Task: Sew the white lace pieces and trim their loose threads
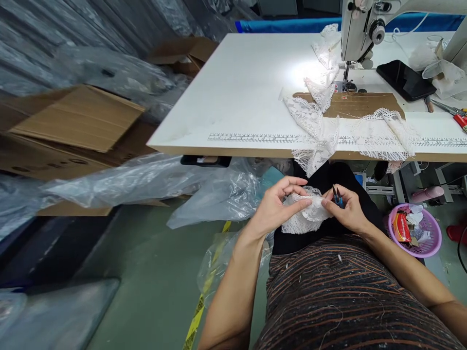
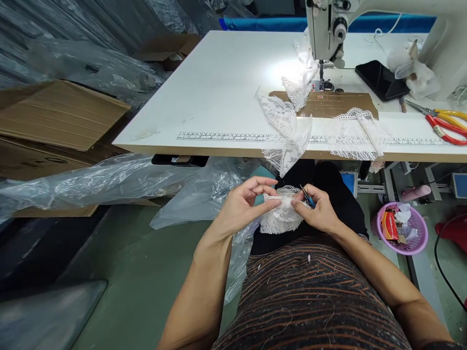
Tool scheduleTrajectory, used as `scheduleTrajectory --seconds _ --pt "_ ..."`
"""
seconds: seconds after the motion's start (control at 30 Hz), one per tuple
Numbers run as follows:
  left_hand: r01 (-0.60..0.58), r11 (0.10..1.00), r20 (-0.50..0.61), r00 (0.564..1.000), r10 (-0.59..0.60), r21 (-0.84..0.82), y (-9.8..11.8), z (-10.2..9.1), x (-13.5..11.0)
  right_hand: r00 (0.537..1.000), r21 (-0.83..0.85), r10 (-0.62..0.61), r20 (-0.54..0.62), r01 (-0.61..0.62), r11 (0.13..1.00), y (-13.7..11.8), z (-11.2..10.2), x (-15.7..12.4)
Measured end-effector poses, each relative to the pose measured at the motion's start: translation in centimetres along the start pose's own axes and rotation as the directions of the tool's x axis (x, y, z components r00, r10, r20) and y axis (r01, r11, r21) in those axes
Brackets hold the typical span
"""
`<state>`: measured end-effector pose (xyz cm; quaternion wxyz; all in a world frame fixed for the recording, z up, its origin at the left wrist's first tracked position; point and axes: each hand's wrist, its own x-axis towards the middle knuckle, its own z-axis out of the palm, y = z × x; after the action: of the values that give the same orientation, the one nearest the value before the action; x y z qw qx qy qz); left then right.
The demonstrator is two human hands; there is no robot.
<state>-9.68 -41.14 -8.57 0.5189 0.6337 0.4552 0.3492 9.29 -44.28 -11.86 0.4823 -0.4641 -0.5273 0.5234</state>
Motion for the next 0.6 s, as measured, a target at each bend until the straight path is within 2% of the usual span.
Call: scheduleTrajectory --seconds 0.17,0.33,0.6 --pt "0.029 0.998 0.046 0.999 -0.026 -0.057 -0.27 0.05 0.02 0.999 0.025 0.027 0.026 -0.028 0.999 0.19 -0.12 0.1" --pt "0.032 0.998 0.042 0.999 -0.03 -0.056 -0.69 -0.23 -0.1 0.999 0.021 0.021 0.03 -0.022 1.0 0.26 -0.04 0.13" --pt "-0.067 0.997 0.04 0.997 0.066 0.03 -0.44 -0.38 -0.07 0.999 0.018 0.035 0.025 -0.036 0.999 0.37 0.23 0.09"
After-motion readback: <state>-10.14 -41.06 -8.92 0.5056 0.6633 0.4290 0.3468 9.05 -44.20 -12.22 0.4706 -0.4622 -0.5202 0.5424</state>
